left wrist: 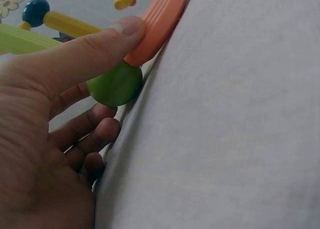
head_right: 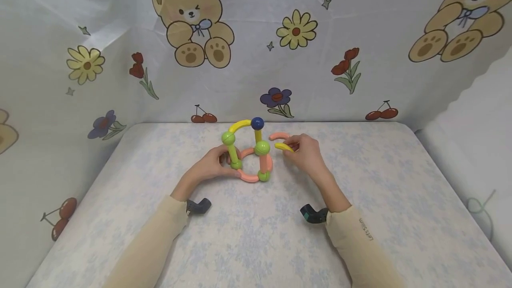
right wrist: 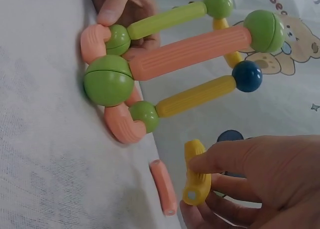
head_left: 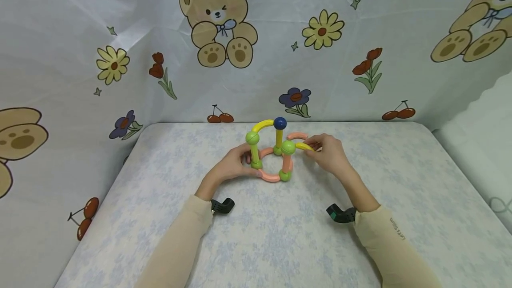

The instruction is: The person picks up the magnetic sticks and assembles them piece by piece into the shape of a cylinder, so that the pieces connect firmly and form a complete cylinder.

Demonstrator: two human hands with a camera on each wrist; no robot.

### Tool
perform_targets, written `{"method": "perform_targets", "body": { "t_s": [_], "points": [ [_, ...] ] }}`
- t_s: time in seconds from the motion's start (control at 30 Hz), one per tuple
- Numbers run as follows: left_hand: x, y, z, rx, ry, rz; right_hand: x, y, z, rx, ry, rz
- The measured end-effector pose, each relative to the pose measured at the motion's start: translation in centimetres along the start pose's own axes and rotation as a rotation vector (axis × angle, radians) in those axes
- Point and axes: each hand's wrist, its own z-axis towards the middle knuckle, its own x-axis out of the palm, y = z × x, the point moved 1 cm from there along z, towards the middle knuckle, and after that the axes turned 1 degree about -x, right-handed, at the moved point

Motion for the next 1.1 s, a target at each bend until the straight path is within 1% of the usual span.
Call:
{"method": "perform_targets", "body": {
  "t_s": [0.13, 0.33, 0.43, 0.5, 0.6, 0.67, 0.77, 0.97, 1.1],
  "points": [
    [0.0, -0.2, -0.1, -0.004, 0.001, -0.006, -0.4, 0.2, -0.1, 0.009, -0.005, 0.043],
    [0.0, -0.1, -0.2, -0.029, 0.01, -0.008, -1.3, 0.8, -0.4, 0.097, 0.04, 0.204],
    [0.1, 0.1, -0.1, -0.02, 0.017, -0.012, -1.5, 1.1, -0.4, 0.129, 0.058, 0.286],
    [0.2, 0.1, -0.1, -0.013, 0.017, -0.012, -1.7, 1.3, -0.4, 0.135, 0.06, 0.337],
    [0.3, 0.2, -0.1, -0.005, 0.017, -0.017, -1.8, 1.8, -0.3, 0.129, 0.045, 0.399],
    [0.3, 0.2, -0.1, -0.006, 0.017, -0.021, -1.9, 2.2, -0.2, 0.116, 0.018, 0.429],
    [0.3, 0.2, -0.2, -0.01, 0.016, -0.026, -2.1, 3.1, 0.2, 0.097, -0.004, 0.478],
    [0.2, -0.1, -0.4, -0.015, 0.014, -0.023, -2.2, 5.1, 0.7, 0.072, -0.014, 0.553],
    [0.0, -0.4, -0.5, -0.012, 0.009, -0.023, -1.9, 5.7, 0.9, 0.062, -0.027, 0.577]
  ]
}}
